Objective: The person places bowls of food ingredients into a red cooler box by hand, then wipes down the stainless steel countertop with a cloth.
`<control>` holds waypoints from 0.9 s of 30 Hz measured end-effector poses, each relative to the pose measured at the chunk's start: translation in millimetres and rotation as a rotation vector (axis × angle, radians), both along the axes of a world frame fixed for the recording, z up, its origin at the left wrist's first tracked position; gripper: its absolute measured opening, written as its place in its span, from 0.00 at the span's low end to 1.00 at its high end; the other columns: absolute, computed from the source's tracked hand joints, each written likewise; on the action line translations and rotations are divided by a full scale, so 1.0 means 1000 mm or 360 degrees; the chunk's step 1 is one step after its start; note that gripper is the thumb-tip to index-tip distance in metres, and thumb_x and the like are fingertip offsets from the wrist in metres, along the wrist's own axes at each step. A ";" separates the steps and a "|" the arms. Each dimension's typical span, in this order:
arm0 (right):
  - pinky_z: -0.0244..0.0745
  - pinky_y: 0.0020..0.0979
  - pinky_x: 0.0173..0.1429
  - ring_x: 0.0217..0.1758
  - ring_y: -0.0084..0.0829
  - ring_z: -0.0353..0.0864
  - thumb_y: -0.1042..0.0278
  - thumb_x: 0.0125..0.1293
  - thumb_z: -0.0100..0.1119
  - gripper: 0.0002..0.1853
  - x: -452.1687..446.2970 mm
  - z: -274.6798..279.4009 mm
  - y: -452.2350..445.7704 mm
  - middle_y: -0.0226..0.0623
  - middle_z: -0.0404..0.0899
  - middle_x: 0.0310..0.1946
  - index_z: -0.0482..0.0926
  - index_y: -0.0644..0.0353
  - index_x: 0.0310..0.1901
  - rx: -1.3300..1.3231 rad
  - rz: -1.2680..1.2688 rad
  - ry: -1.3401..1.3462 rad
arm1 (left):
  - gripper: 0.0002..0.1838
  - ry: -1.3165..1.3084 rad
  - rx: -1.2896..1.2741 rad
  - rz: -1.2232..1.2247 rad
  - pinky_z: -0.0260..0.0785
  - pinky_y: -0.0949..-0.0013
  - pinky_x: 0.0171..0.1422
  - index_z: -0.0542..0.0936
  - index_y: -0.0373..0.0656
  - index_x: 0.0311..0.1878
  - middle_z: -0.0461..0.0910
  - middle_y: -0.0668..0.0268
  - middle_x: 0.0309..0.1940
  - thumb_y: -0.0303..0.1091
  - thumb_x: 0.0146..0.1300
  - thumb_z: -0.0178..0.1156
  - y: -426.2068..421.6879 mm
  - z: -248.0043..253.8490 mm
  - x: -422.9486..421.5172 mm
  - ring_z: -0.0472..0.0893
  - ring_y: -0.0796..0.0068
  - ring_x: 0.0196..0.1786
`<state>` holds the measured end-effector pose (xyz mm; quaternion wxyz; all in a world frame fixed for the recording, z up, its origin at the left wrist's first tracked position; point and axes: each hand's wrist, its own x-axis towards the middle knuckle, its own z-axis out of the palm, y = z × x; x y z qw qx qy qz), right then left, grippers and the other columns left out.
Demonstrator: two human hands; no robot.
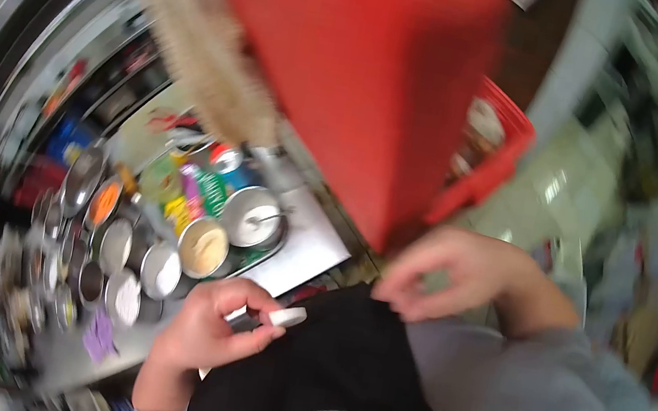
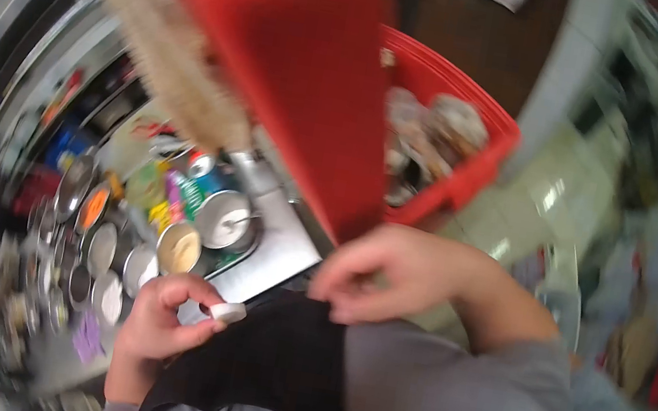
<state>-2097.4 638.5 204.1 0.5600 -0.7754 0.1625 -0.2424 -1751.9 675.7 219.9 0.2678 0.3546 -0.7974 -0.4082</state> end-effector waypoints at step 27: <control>0.76 0.37 0.52 0.47 0.35 0.81 0.64 0.69 0.55 0.14 -0.101 -0.190 -0.219 0.41 0.82 0.42 0.80 0.64 0.50 -0.0619 -0.1680 0.0779 | 0.18 -0.0156 0.0078 0.0517 0.74 0.67 0.50 0.80 0.37 0.54 0.83 0.63 0.41 0.36 0.65 0.67 -0.011 0.000 -0.003 0.82 0.74 0.45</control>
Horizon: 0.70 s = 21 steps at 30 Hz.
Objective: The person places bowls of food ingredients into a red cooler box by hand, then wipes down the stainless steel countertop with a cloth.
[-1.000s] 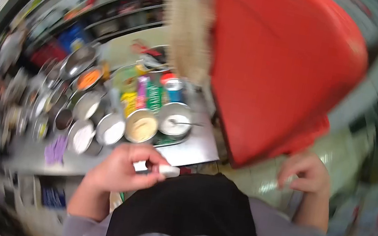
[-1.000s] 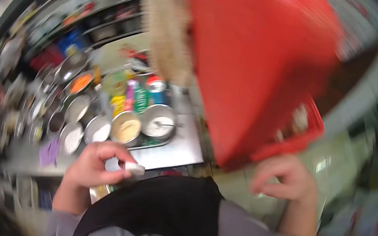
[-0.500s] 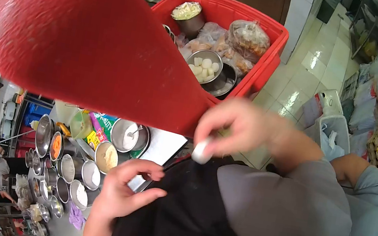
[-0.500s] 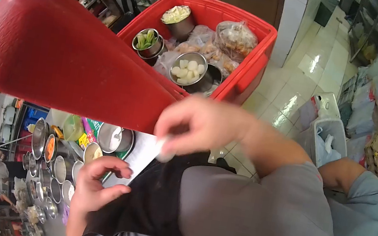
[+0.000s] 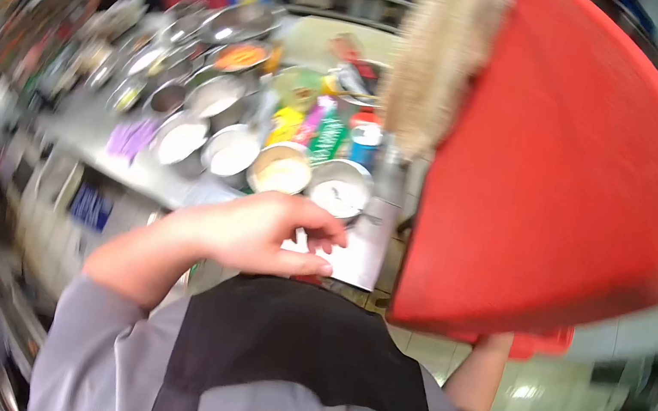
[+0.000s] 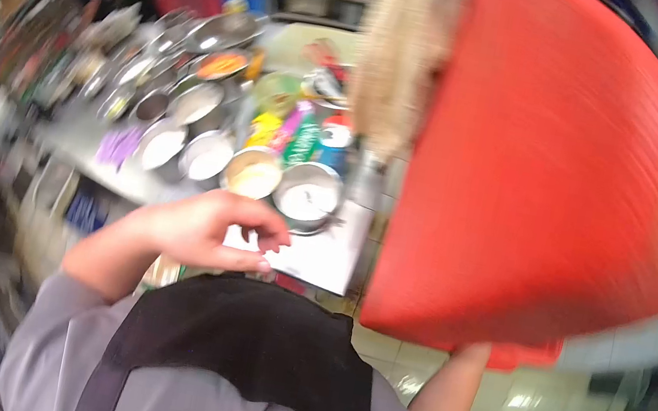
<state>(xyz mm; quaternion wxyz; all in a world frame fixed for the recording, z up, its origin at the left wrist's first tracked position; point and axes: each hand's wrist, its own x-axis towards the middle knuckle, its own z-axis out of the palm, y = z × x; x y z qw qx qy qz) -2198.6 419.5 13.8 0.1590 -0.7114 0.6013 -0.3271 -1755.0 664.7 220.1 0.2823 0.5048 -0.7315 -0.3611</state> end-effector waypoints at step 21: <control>0.73 0.39 0.65 0.62 0.35 0.75 0.44 0.79 0.37 0.29 0.021 0.160 0.152 0.41 0.75 0.62 0.74 0.61 0.62 -0.0622 -0.0229 -0.1912 | 0.14 0.0618 -0.0289 0.1836 0.75 0.74 0.46 0.82 0.35 0.47 0.84 0.68 0.35 0.38 0.70 0.62 0.069 -0.108 0.438 0.81 0.81 0.38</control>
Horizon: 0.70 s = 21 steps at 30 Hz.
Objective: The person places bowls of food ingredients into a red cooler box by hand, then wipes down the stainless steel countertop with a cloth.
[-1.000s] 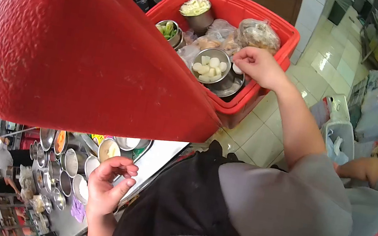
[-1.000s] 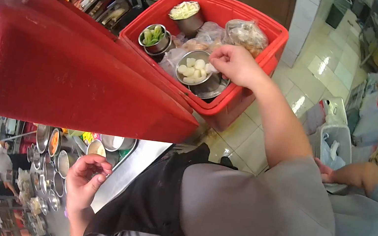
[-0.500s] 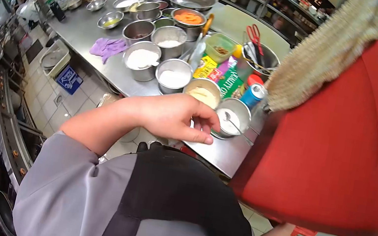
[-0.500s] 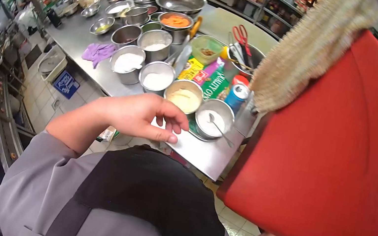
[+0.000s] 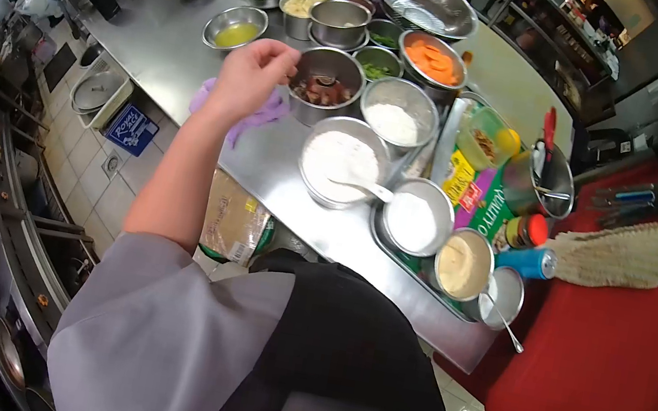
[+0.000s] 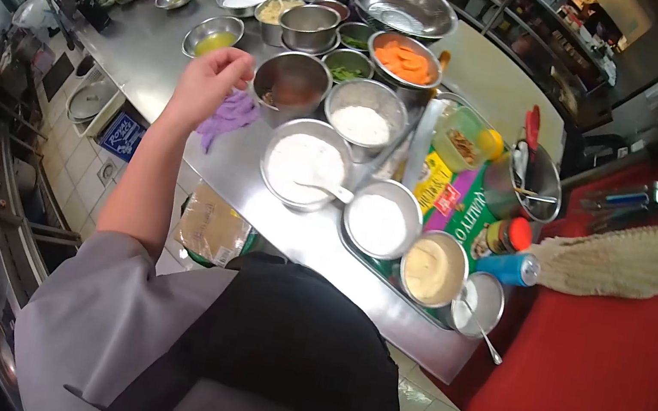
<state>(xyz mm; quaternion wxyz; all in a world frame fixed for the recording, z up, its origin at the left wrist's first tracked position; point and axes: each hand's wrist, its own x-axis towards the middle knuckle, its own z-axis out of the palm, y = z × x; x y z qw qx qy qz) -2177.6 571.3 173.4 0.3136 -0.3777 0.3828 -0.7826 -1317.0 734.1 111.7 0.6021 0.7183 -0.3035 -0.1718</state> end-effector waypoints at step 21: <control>0.63 0.51 0.71 0.68 0.57 0.68 0.50 0.76 0.53 0.35 0.242 0.059 0.035 0.69 0.67 0.65 0.62 0.77 0.68 -0.0485 -0.1465 0.1583 | 0.14 -0.1204 0.0526 0.0154 0.69 0.56 0.64 0.83 0.39 0.48 0.80 0.54 0.54 0.34 0.61 0.62 0.064 -0.153 0.090 0.77 0.51 0.58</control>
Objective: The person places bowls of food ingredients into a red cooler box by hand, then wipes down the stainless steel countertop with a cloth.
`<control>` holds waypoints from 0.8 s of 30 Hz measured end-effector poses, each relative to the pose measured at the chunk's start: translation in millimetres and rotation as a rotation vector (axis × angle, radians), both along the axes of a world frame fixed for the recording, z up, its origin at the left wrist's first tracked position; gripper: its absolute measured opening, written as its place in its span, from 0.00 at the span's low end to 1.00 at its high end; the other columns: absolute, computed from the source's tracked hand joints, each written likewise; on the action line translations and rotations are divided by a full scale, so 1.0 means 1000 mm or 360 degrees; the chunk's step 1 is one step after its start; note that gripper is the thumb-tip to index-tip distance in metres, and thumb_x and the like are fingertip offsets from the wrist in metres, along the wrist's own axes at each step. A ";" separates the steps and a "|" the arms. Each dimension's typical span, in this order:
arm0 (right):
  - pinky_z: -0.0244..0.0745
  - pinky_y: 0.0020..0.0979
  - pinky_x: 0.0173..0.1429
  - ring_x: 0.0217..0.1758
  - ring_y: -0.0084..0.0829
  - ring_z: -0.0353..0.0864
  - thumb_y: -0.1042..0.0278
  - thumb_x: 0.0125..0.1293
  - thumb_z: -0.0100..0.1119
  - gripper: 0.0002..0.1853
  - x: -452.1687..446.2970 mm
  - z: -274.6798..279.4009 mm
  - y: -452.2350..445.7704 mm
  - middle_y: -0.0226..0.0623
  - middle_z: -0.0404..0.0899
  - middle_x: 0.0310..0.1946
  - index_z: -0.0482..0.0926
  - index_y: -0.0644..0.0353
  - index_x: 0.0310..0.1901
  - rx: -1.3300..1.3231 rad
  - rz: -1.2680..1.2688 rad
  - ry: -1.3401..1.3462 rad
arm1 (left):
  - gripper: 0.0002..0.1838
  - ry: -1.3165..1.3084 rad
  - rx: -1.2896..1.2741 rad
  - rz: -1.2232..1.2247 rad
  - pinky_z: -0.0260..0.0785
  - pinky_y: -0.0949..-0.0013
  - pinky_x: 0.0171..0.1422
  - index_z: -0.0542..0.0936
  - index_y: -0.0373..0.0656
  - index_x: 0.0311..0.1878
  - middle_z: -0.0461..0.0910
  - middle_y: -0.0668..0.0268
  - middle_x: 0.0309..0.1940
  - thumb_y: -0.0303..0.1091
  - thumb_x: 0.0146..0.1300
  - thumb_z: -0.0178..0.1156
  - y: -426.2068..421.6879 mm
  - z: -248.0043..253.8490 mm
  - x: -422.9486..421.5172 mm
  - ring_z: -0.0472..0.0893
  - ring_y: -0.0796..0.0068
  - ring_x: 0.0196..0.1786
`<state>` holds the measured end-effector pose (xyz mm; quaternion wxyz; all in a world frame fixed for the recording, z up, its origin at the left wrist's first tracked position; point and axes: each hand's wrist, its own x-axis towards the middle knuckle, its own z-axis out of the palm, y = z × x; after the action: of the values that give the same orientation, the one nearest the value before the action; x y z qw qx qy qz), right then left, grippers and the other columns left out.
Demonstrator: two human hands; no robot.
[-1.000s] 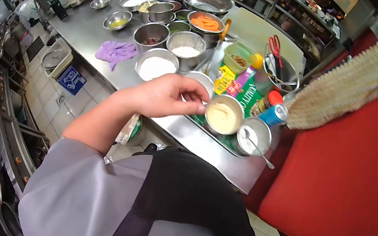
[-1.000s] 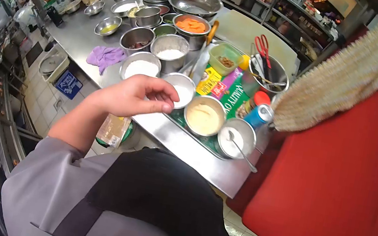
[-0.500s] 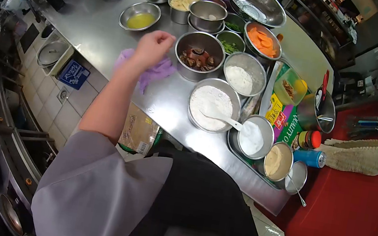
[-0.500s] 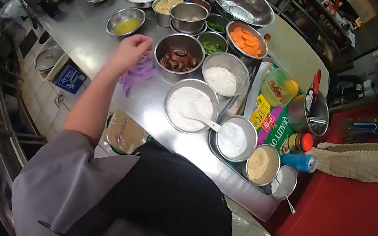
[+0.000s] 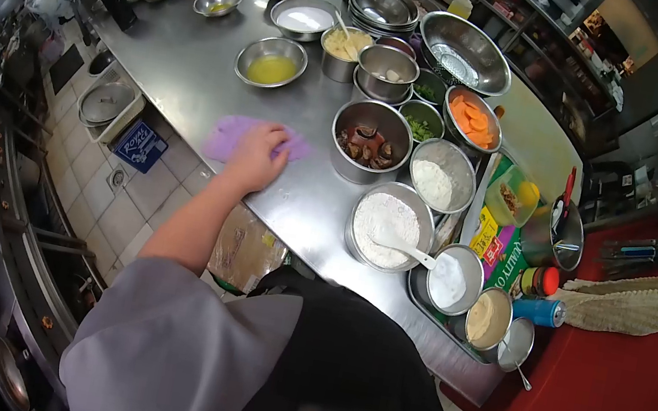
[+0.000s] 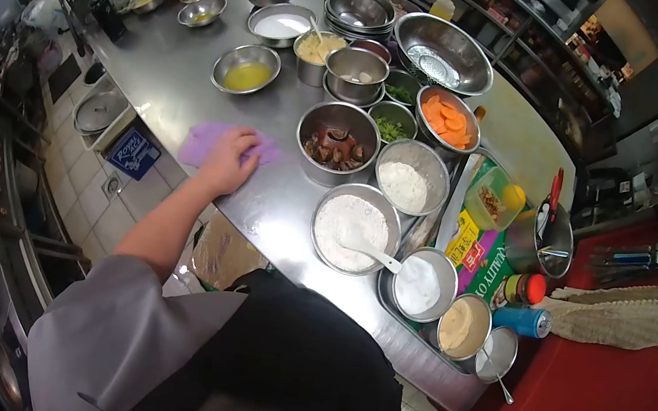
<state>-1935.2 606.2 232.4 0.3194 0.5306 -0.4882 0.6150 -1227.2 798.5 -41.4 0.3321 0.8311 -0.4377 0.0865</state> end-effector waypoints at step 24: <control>0.74 0.36 0.63 0.60 0.41 0.78 0.46 0.73 0.58 0.34 -0.056 -0.016 -0.018 0.52 0.76 0.62 0.71 0.74 0.64 0.0071 0.0109 -0.0324 | 0.30 0.0345 0.0789 -0.0057 0.75 0.56 0.60 0.75 0.45 0.65 0.80 0.47 0.56 0.38 0.58 0.67 -0.150 0.097 0.038 0.82 0.53 0.55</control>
<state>-1991.0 588.3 216.3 0.2352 0.4887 -0.5132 0.6652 -1189.3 648.0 55.5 0.1647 0.8835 -0.4221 -0.1188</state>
